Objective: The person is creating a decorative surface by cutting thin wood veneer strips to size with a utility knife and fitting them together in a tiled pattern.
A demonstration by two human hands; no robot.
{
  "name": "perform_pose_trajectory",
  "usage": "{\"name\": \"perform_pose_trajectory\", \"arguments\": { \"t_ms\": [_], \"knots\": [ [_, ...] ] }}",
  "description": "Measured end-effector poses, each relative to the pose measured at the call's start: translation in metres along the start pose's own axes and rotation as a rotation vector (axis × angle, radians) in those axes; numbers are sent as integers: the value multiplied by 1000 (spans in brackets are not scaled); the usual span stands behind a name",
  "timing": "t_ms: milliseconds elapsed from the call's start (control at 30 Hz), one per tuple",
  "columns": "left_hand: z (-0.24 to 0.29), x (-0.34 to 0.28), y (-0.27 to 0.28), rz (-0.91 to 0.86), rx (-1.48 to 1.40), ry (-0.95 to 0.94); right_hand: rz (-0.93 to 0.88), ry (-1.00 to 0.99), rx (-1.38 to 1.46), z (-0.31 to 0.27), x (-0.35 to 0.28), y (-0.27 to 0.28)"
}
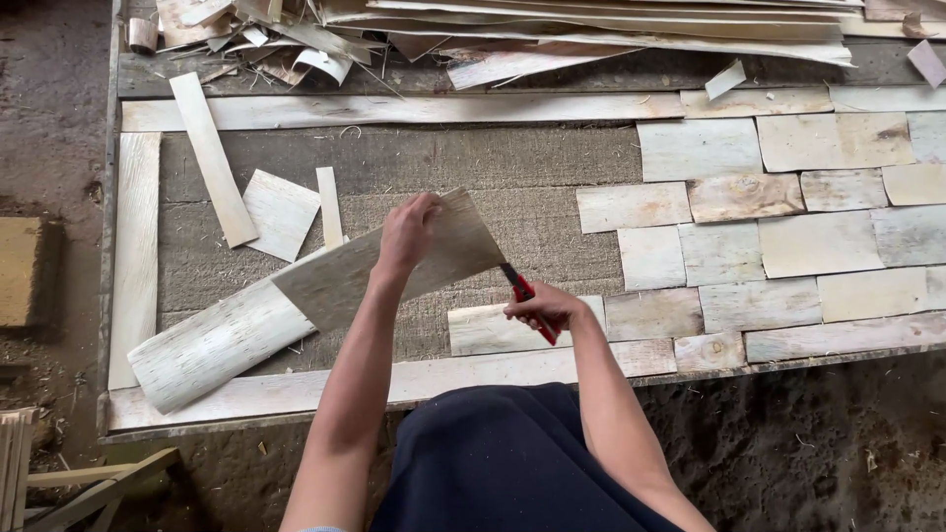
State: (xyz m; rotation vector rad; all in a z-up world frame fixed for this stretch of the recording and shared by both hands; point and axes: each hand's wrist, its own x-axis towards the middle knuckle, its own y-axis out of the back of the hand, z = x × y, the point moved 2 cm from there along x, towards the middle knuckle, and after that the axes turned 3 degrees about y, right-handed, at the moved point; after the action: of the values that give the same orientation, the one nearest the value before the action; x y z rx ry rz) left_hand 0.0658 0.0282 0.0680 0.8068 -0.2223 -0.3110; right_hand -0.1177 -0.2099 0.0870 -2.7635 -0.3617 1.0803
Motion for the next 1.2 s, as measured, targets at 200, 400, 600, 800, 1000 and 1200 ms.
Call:
{"name": "perform_pose_trajectory", "arguments": {
  "t_ms": [200,400,600,800,1000,1200],
  "knots": [
    [6,-2,-3,16,-40,5,287,210,38,-1,-15,14],
    [41,-12,-20,-24,-43,-8,431,300,108,3,-1,36],
    [72,-26,-27,-46,-2,7,337,331,101,-10,-32,35],
    [112,-42,-41,156,160,-38,288,379,87,6,-26,58],
    [136,-40,-49,323,189,-75,203,341,298,14,-31,64],
    [129,-45,-61,256,132,10,156,331,181,-12,-55,69]
  ]
}}
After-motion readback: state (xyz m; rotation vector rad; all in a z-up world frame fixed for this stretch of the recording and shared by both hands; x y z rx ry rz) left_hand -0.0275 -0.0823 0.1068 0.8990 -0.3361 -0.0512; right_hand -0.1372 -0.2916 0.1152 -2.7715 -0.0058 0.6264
